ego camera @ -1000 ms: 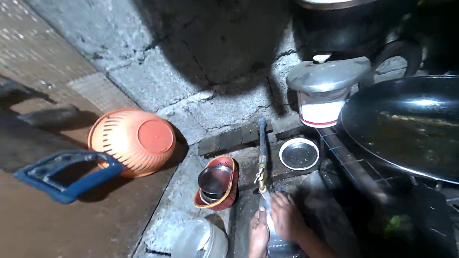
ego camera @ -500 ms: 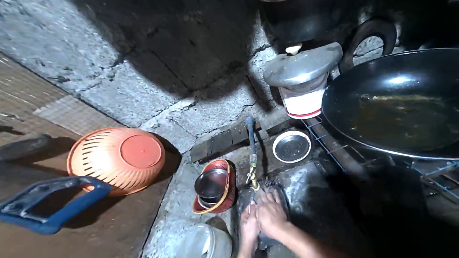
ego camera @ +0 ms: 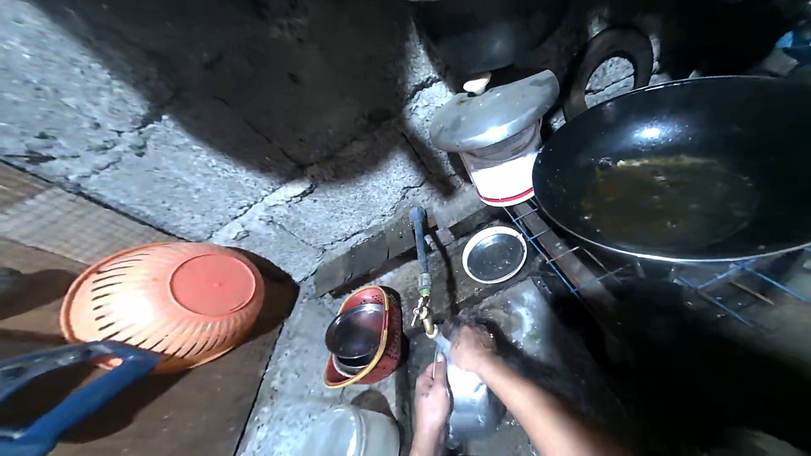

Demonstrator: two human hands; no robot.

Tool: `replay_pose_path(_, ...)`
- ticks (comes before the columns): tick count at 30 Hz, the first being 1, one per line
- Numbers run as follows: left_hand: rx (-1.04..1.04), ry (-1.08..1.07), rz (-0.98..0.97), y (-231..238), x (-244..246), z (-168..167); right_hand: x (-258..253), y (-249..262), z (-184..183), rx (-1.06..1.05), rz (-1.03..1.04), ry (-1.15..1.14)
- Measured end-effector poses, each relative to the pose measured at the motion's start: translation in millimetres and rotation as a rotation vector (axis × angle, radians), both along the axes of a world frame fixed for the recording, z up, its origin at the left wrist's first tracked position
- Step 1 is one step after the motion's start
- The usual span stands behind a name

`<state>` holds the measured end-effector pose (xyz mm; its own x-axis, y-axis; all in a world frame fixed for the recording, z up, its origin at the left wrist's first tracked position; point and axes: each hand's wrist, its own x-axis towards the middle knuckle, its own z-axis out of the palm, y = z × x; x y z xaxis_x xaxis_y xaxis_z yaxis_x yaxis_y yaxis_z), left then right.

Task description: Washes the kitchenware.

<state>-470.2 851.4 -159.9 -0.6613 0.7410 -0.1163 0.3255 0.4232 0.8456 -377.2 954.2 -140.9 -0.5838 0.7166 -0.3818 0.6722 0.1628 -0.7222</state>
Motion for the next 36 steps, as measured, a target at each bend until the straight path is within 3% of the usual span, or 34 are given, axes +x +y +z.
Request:
replay_pose_path(4,0.057,-0.031,-0.004,1,-8,3,-3,-52,0,0.212,0.035,0.103)
replay_pose_path(6,0.037,-0.054,-0.058,-6,-10,6,0,-46,-1,0.170,0.034,0.088)
replay_pose_path(9,0.035,-0.067,-0.124,-20,-9,15,6,9,5,-0.139,0.003,0.056)
replay_pose_path(11,0.085,-0.133,-0.083,-32,-9,21,14,37,-15,-0.406,-0.051,0.199)
replay_pose_path(14,0.199,-0.301,0.084,-36,-8,31,26,48,-66,-0.684,-0.337,0.414)
replay_pose_path(17,0.261,-0.382,0.207,-29,-5,30,37,25,-85,-0.872,-0.624,0.503)
replay_pose_path(20,0.291,-0.398,0.323,-18,8,16,40,-18,-93,-0.739,-0.721,0.592)
replay_pose_path(23,0.240,-0.306,0.379,-9,19,3,41,-61,-83,-0.301,-0.564,0.485)
replay_pose_path(25,0.159,-0.162,0.275,-9,23,-7,38,-78,-77,0.016,-0.416,0.421)
replay_pose_path(27,0.099,-0.056,0.079,-15,29,-12,32,-78,-65,0.087,-0.326,0.406)
replay_pose_path(31,-0.058,0.116,-0.334,-28,26,-9,33,-50,-49,-0.118,-0.268,0.314)
replay_pose_path(36,-0.376,0.370,-0.839,-30,-3,5,34,-40,-60,-0.274,-0.346,0.392)
